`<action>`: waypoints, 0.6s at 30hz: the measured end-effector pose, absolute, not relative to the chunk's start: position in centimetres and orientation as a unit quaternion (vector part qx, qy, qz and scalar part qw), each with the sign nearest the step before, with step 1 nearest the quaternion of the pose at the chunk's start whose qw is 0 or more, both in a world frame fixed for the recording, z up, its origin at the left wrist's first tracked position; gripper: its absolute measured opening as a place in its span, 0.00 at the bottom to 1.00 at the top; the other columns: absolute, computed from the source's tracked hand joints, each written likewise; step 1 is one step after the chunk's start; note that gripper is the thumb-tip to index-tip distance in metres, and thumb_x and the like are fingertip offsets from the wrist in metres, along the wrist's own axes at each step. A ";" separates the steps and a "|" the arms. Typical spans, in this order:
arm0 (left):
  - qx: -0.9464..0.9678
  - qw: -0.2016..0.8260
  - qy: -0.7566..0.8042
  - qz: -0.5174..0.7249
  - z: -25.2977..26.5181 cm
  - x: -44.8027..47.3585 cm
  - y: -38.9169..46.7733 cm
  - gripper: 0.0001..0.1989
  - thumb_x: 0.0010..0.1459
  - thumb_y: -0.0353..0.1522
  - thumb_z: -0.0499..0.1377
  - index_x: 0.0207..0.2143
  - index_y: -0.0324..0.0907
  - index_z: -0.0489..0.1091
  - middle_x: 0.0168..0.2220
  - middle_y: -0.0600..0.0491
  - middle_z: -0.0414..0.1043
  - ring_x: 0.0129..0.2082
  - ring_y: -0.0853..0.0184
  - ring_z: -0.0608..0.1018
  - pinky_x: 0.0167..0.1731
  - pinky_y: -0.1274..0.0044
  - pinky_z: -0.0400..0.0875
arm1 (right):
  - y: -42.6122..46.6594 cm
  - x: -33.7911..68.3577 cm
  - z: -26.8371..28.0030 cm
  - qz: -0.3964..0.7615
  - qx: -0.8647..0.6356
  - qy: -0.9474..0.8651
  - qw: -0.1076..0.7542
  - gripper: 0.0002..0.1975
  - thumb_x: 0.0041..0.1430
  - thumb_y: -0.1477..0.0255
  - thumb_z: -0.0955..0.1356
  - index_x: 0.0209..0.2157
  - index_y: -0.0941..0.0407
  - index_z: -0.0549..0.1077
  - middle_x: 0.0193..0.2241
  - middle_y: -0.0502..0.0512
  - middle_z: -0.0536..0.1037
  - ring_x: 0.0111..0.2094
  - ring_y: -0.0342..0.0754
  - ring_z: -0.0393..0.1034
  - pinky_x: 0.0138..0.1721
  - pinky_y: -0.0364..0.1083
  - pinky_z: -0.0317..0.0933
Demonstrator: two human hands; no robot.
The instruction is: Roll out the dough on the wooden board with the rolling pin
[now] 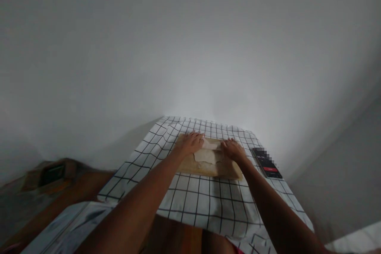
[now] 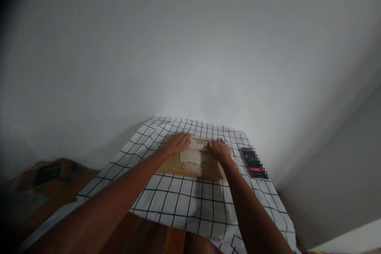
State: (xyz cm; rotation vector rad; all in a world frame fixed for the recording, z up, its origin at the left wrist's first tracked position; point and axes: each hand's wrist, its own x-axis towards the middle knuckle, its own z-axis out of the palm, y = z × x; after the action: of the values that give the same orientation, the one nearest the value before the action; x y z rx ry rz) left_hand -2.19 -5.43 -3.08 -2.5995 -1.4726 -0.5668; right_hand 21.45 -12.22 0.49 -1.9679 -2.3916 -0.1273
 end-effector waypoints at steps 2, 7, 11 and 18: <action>-0.868 0.109 -0.443 -0.193 -3.8 -2.5 -7.0 0.24 0.68 0.33 0.43 0.61 0.40 0.67 0.63 0.46 0.67 0.65 0.61 0.66 0.66 0.65 0.53 | -13.7 21.4 0.5 -0.047 -0.655 -0.753 0.037 0.21 0.73 0.65 0.53 0.53 0.55 0.72 0.55 0.65 0.74 0.59 0.56 0.64 0.55 0.53 0.60; -0.874 0.184 -0.402 -0.204 -4.8 -3.1 -10.3 0.21 0.67 0.29 0.45 0.54 0.36 0.71 0.58 0.39 0.71 0.61 0.58 0.71 0.63 0.61 0.61 | -17.3 20.9 0.2 -0.073 -0.655 -0.752 0.017 0.20 0.73 0.62 0.56 0.53 0.55 0.72 0.49 0.64 0.77 0.51 0.57 0.71 0.46 0.51 0.65; -0.874 0.160 -0.410 -0.205 -4.7 -3.8 -13.2 0.22 0.67 0.30 0.44 0.56 0.35 0.70 0.58 0.40 0.72 0.59 0.59 0.73 0.62 0.63 0.65 | -20.0 20.5 -0.5 -0.115 -0.626 -0.771 0.032 0.17 0.72 0.66 0.58 0.52 0.56 0.73 0.50 0.64 0.76 0.55 0.56 0.67 0.51 0.50 0.63; -0.861 0.078 -0.473 -0.168 -3.0 -3.1 -16.2 0.23 0.67 0.36 0.46 0.59 0.37 0.67 0.61 0.41 0.68 0.61 0.57 0.70 0.64 0.63 0.60 | -23.1 19.8 -0.5 -0.091 -0.653 -0.747 0.088 0.17 0.72 0.68 0.57 0.49 0.55 0.74 0.49 0.61 0.77 0.55 0.53 0.67 0.54 0.50 0.60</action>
State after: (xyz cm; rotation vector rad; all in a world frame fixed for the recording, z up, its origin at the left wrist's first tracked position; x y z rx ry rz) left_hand -3.07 -16.16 -2.97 -2.5793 -1.4178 -0.5045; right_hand 19.76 -23.07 -0.47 -1.9444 -2.2225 -0.2720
